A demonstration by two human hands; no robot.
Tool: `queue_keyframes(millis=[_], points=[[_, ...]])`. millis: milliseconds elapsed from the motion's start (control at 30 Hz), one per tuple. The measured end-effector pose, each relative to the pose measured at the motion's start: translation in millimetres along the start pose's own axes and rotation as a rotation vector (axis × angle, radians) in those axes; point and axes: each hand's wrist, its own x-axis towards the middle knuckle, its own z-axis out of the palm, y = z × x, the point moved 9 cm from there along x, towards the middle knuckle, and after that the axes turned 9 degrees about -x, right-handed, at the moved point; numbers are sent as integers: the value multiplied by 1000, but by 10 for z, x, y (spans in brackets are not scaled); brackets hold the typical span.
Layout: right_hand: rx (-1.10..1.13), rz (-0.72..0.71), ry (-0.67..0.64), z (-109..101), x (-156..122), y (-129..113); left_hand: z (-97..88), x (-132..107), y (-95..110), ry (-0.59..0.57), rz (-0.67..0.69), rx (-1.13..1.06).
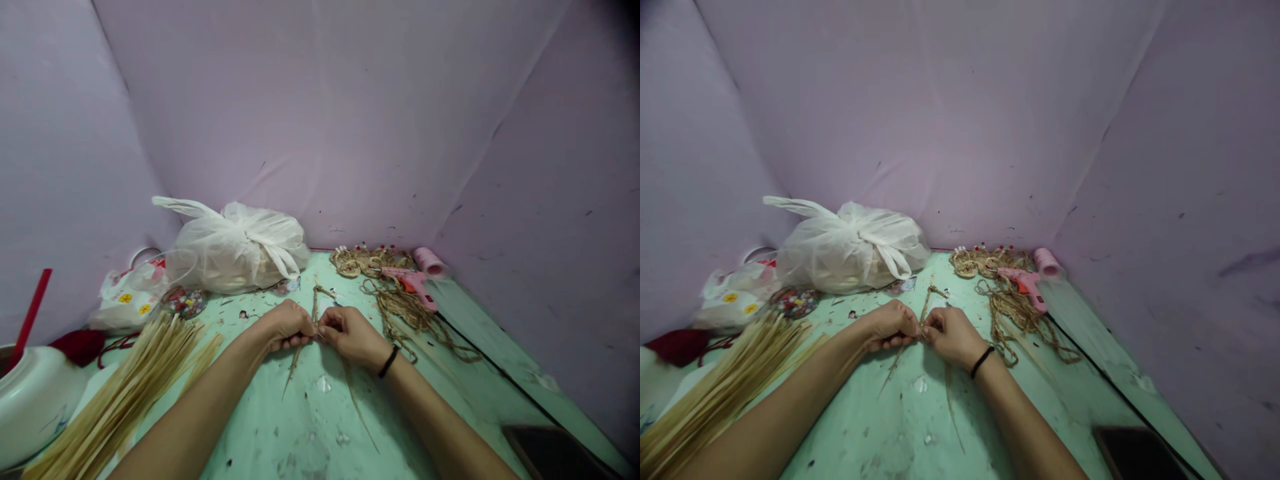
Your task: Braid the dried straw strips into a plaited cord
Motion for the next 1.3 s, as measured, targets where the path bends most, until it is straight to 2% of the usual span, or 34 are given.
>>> queue_keyframes(millis=[133,200,267,433,667,833,933,1000,1033,1133,1200,1300], points=[[-211,184,85,-163,-63,3,-9,-48,17,79,-37,26],[-247,281,80,-187,-98,18,16,-81,45,106,-44,26],[-234,318,42,-153,-116,5,41,-96,53,113,-54,16],[-211,318,31,-111,-142,-96,46,-73,-44,63,-138,-45],[-222,277,-3,-146,-150,-205,84,-60,28,-89,-36,-167],[-219,218,-55,-107,-155,-252,41,-5,3,-41,2,-129],[-126,206,-187,-47,-187,-219,23,25,-14,-25,18,-122],[-43,257,-252,-66,-212,-138,26,33,-15,-42,29,-125],[0,308,-233,-120,-216,-79,29,34,-16,-55,32,-125],[173,515,-69,-287,-239,107,22,32,-18,-82,40,-122],[361,601,-51,-213,-259,141,11,34,-27,-89,38,-110],[625,597,-161,62,-245,43,-3,44,-54,-88,22,-77]])
